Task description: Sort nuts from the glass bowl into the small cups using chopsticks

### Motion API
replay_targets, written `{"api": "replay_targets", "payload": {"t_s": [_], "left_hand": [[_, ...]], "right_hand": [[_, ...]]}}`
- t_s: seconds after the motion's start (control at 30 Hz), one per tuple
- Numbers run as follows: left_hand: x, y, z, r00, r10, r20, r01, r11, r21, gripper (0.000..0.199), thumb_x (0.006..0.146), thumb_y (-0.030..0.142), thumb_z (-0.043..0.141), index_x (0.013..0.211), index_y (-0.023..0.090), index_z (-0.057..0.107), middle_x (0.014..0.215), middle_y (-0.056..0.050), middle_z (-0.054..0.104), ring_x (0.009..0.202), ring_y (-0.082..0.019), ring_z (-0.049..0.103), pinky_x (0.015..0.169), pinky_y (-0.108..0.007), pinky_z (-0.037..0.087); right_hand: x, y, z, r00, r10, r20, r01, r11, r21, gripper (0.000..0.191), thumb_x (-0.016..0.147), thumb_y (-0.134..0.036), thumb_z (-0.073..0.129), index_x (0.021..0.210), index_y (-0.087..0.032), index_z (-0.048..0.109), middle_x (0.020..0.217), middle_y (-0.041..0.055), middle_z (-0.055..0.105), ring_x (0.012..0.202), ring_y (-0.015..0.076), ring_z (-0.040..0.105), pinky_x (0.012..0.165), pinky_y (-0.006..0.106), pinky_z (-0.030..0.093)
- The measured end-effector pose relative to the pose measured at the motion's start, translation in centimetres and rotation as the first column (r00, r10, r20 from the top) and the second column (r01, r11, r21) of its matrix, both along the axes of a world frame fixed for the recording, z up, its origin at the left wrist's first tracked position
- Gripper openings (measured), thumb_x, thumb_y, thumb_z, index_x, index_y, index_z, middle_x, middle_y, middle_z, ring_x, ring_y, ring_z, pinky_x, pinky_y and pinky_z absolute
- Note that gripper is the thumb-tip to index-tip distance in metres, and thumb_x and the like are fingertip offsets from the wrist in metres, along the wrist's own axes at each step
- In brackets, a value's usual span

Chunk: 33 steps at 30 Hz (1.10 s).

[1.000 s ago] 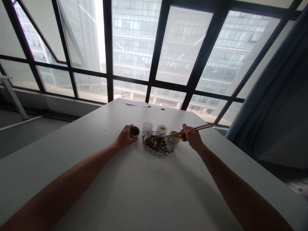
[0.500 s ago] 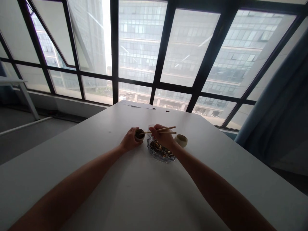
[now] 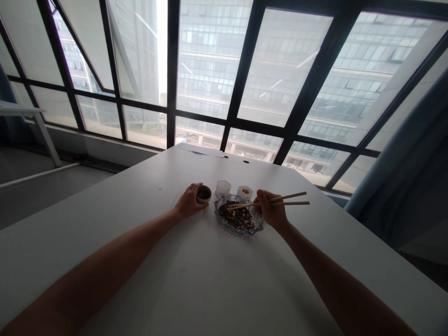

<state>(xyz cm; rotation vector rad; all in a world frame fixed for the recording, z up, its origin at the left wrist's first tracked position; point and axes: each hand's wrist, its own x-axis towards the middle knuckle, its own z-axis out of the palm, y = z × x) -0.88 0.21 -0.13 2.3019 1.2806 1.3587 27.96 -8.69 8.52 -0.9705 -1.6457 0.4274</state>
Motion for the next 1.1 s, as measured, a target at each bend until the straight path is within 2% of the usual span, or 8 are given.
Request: {"api": "replay_targets", "payload": {"t_s": [0.2, 0.3, 0.47, 0.63, 0.73, 0.83, 1.0, 1.1], "left_hand": [[-0.1, 0.1, -0.1, 1.0, 0.01, 0.0, -0.01, 1.0, -0.005, 0.076, 0.068, 0.036, 0.077, 0.135, 0.014, 0.051, 0.13, -0.017, 0.058, 0.122, -0.034, 0.058, 0.107, -0.048, 0.048], [-0.2, 0.2, -0.2, 1.0, 0.022, 0.005, -0.022, 1.0, 0.002, 0.075, 0.069, 0.038, 0.077, 0.135, 0.014, 0.051, 0.13, -0.016, 0.059, 0.121, -0.033, 0.059, 0.106, -0.048, 0.048], [-0.3, 0.4, -0.4, 0.999, 0.036, 0.003, -0.036, 0.999, -0.008, 0.076, 0.07, 0.041, 0.076, 0.136, 0.014, 0.05, 0.13, -0.017, 0.059, 0.122, -0.033, 0.058, 0.107, -0.048, 0.047], [-0.3, 0.3, -0.3, 0.999, 0.036, 0.0, -0.036, 0.999, -0.023, 0.076, 0.07, 0.042, 0.076, 0.137, 0.014, 0.05, 0.132, -0.017, 0.058, 0.122, -0.033, 0.058, 0.108, -0.048, 0.046], [-0.3, 0.2, -0.1, 0.999, 0.04, 0.002, -0.04, 0.999, -0.028, 0.076, 0.07, 0.042, 0.075, 0.136, 0.014, 0.05, 0.132, -0.017, 0.058, 0.122, -0.033, 0.058, 0.107, -0.048, 0.047], [-0.3, 0.1, -0.1, 0.999, 0.041, 0.007, -0.041, 0.999, -0.026, 0.076, 0.07, 0.042, 0.076, 0.136, 0.015, 0.05, 0.132, -0.016, 0.059, 0.122, -0.033, 0.058, 0.107, -0.048, 0.047], [-0.1, 0.3, -0.3, 0.999, 0.042, 0.002, -0.042, 0.999, -0.026, 0.075, 0.07, 0.041, 0.075, 0.136, 0.015, 0.05, 0.132, -0.017, 0.058, 0.122, -0.033, 0.058, 0.107, -0.048, 0.047], [-0.1, 0.4, -0.3, 0.999, 0.044, 0.005, -0.043, 0.999, -0.018, 0.075, 0.07, 0.04, 0.076, 0.136, 0.016, 0.05, 0.132, -0.016, 0.059, 0.123, -0.033, 0.058, 0.107, -0.048, 0.047]], "right_hand": [[1.0, -1.3, -2.4, 0.991, 0.029, 0.133, -0.036, 0.998, 0.055, 0.052, 0.096, -0.058, 0.051, 0.062, -0.021, 0.06, 0.048, 0.001, 0.057, 0.042, 0.0124, 0.053, 0.041, 0.025, 0.041], [1.1, -1.7, -3.5, 0.993, 0.036, 0.11, -0.039, 0.999, 0.023, 0.052, 0.094, -0.061, 0.052, 0.061, -0.021, 0.059, 0.048, 0.0009, 0.058, 0.041, 0.0123, 0.053, 0.039, 0.024, 0.04], [0.8, -1.4, -4.2, 0.973, -0.112, -0.203, 0.095, 0.991, -0.09, 0.056, 0.088, -0.071, 0.055, 0.063, -0.02, 0.061, 0.044, 0.0002, 0.056, 0.035, 0.0122, 0.049, 0.034, 0.024, 0.038], [1.5, 0.3, -4.3, 0.803, -0.264, -0.533, 0.158, 0.959, -0.236, 0.059, 0.074, -0.076, 0.065, 0.06, -0.019, 0.058, 0.039, -0.0012, 0.053, 0.032, 0.011, 0.046, 0.03, 0.023, 0.035], [1.9, 0.8, -4.5, 0.751, -0.274, -0.601, 0.133, 0.954, -0.268, 0.056, 0.072, -0.073, 0.069, 0.061, -0.019, 0.058, 0.039, -0.0016, 0.054, 0.032, 0.0108, 0.046, 0.03, 0.022, 0.034], [2.0, 0.6, -3.9, 0.778, -0.276, -0.565, 0.167, 0.957, -0.237, 0.056, 0.076, -0.073, 0.065, 0.061, -0.019, 0.057, 0.039, -0.0012, 0.054, 0.032, 0.0111, 0.046, 0.03, 0.023, 0.035], [2.9, 0.5, -1.3, 0.896, -0.291, -0.336, 0.32, 0.947, 0.031, 0.056, 0.086, -0.072, 0.055, 0.067, -0.02, 0.059, 0.047, 0.0002, 0.059, 0.038, 0.0119, 0.052, 0.039, 0.024, 0.042], [3.7, 1.6, -0.4, 0.914, -0.332, -0.233, 0.362, 0.927, 0.1, 0.055, 0.089, -0.072, 0.052, 0.069, -0.02, 0.058, 0.048, -0.0005, 0.058, 0.04, 0.0121, 0.053, 0.041, 0.024, 0.043]]}}
